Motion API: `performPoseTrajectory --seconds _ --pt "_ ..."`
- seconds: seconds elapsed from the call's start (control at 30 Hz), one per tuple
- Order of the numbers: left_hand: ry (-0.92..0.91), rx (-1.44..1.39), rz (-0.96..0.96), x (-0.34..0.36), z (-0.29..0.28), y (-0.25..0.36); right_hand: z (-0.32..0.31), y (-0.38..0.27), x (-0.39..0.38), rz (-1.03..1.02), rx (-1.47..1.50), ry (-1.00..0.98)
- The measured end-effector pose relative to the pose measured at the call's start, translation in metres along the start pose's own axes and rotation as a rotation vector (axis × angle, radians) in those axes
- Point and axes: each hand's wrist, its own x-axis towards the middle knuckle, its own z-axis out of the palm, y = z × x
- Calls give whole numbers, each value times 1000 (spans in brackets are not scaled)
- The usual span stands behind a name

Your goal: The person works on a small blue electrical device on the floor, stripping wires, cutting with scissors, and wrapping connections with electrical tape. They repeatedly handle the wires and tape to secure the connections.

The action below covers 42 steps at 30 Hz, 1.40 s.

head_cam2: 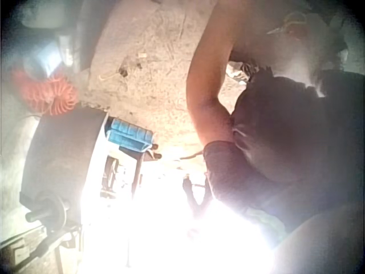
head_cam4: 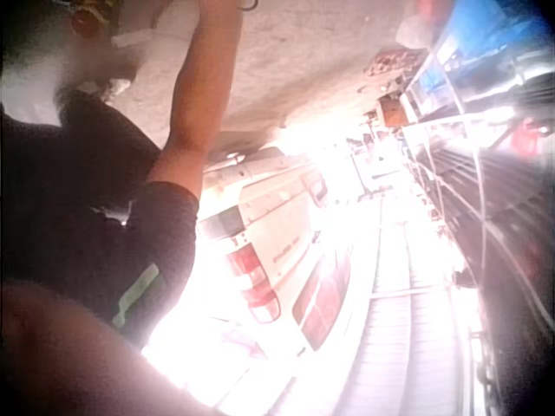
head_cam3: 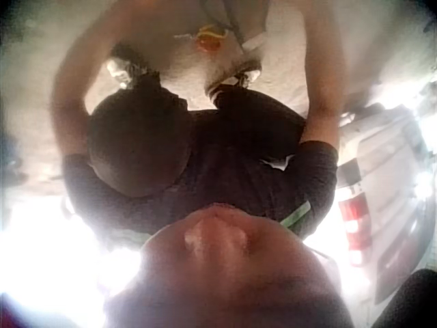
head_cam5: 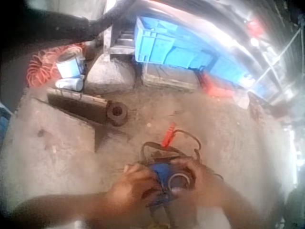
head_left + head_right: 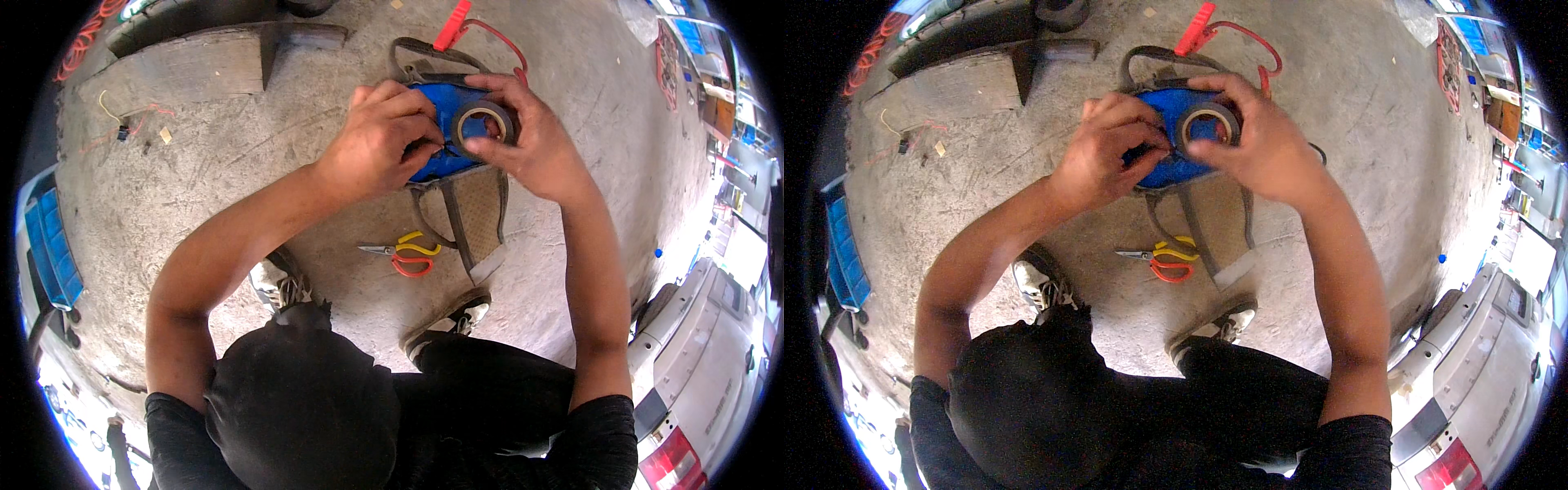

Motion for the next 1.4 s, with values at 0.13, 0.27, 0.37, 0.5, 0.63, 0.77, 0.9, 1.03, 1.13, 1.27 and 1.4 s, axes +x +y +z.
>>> performPoseTrajectory --seconds 0.13,0.27,0.37,0.5,0.63,0.77,0.9,1.03,1.13,1.27,1.4 --pt "-4 -3 13 2 4 -2 -9 -3 9 -116 -224 65" --pt "-9 -14 -20 4 4 1 1 -21 10 -352 -642 199" --pt "10 -24 -51 5 6 1 8 -33 11 -261 -670 271" --pt "132 -6 -51 3 15 3 13 -42 14 21 -487 157" --pt "164 20 -56 0 18 5 16 -34 11 -122 -139 149" --pt "215 6 -40 -1 19 5 16 -38 1 1 76 113" --pt "110 1 -93 -5 19 3 26 -44 -23 -9 -8 174" --pt "157 -40 -45 -7 16 1 14 -37 -47 -38 -244 64" --pt "166 -31 -1 -7 16 -3 6 -32 -57 -26 -396 -67" --pt "123 29 109 -6 15 -8 4 -29 -60 -191 -492 -68" --pt "74 15 149 -4 13 -8 2 -27 -56 -233 -602 -72"
